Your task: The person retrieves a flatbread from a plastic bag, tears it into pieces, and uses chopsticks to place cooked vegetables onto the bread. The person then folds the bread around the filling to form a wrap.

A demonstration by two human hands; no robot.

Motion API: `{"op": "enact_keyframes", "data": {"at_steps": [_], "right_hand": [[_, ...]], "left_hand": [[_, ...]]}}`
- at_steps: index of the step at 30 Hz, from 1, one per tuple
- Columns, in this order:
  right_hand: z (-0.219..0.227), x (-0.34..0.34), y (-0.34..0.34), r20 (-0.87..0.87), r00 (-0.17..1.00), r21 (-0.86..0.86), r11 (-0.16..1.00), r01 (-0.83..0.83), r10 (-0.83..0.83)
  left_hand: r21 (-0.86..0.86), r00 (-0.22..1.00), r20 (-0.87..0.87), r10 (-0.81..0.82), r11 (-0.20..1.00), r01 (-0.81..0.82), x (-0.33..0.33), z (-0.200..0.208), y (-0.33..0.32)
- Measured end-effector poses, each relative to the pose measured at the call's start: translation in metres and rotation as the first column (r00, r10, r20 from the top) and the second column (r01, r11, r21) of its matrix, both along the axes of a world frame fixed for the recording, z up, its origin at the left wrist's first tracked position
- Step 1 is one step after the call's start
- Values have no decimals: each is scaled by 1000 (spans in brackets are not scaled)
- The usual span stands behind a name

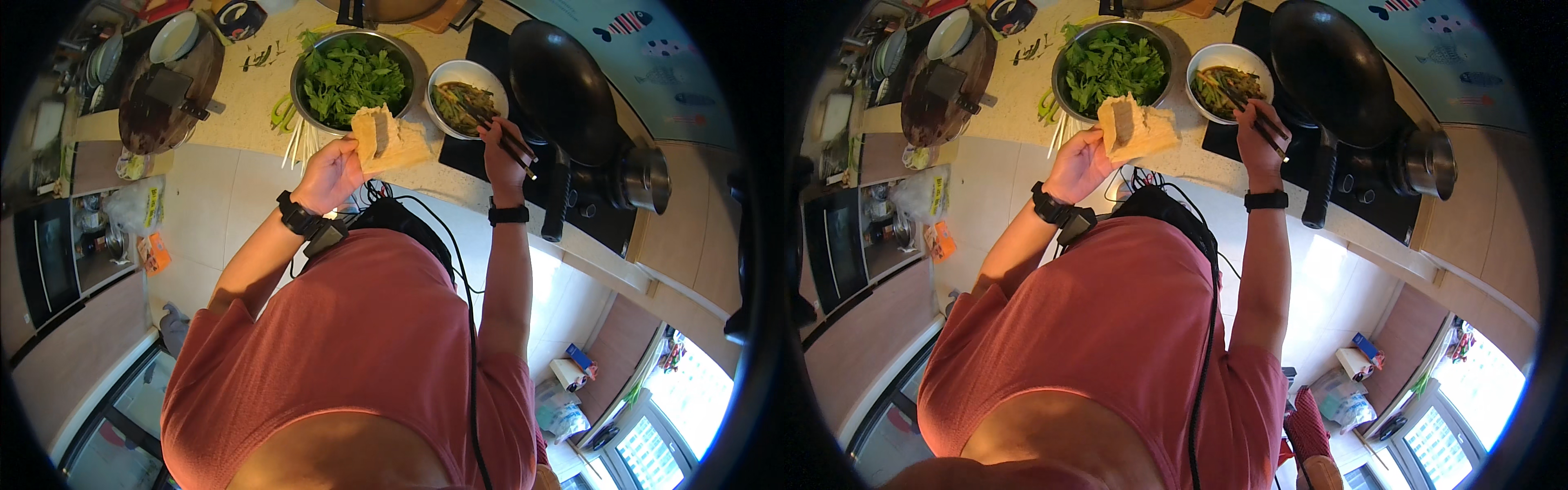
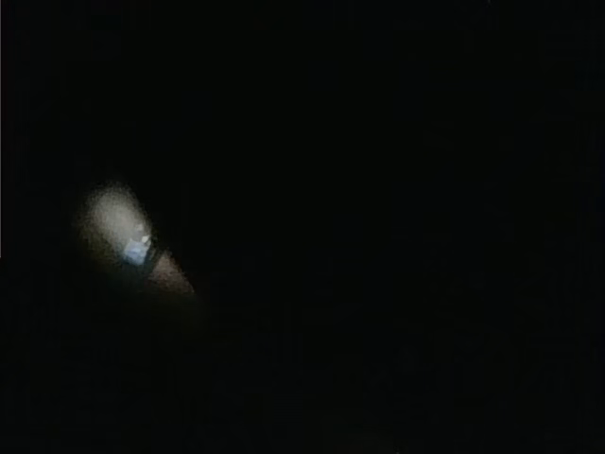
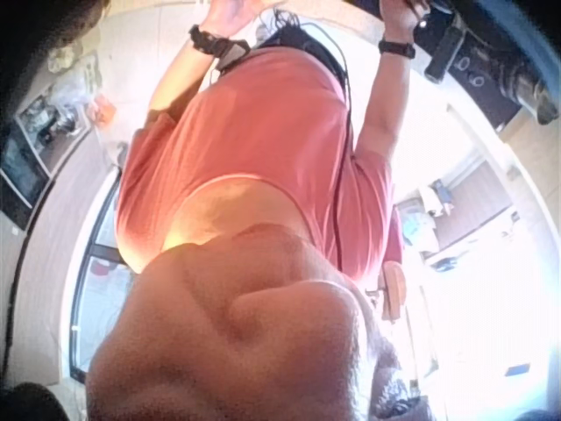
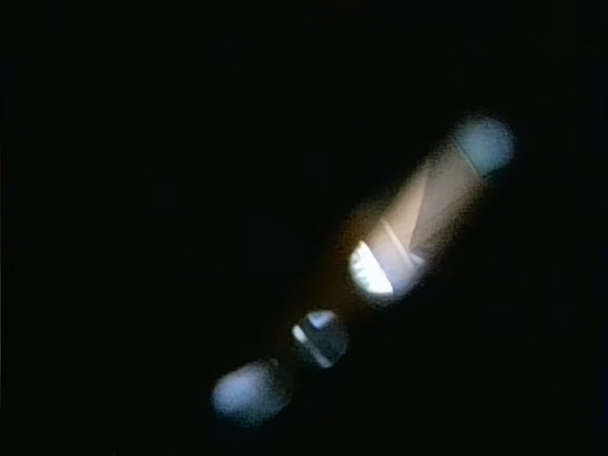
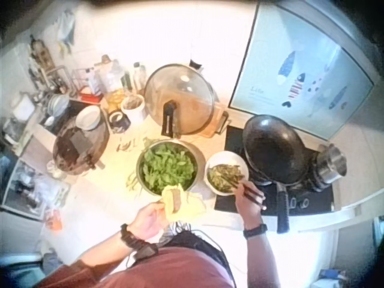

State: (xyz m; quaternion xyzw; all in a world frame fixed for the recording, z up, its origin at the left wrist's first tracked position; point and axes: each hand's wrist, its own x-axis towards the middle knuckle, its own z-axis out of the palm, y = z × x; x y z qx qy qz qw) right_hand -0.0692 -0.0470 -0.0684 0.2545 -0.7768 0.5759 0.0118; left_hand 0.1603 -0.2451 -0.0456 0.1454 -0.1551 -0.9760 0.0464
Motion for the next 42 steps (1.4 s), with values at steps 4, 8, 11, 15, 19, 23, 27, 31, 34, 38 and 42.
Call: {"op": "enact_keyframes", "data": {"at_steps": [4,8,11,15,19,23,27,31,34,38,42], "right_hand": [[19,7,10,-9,999,-23,999,35,-35],[46,19,15,20,999,-37,998,46,-45],[68,29,18,36,998,-57,997,58,-56],[97,50,28,150,988,-113,991,64,-47],[112,76,30,196,980,-184,983,-3,39],[115,93,22,218,972,-166,985,-52,88],[117,94,20,110,989,-59,994,-92,98],[121,96,25,136,986,-78,994,-82,92],[121,94,29,208,977,-204,979,2,41],[104,68,31,146,979,-120,980,161,-143],[64,34,25,265,946,-8,980,199,-189]], "left_hand": [[18,997,-69,-17,1000,18,-25,-10,7],[-6,1000,-9,-25,1000,25,-49,-22,11],[-28,999,27,-24,999,24,-68,-32,13],[13,1000,7,-4,1000,4,-85,-39,15],[64,999,-53,-7,998,10,-97,-37,17],[60,994,-109,-15,998,22,-99,-27,21],[14,997,-75,-29,999,31,-97,-19,21],[3,998,-65,-25,1000,26,-92,-17,17],[6,998,-55,-35,999,35,-88,-18,13],[44,997,-66,-46,998,49,-76,-17,6],[100,997,-62,-41,994,47,-58,-14,-3]]}}
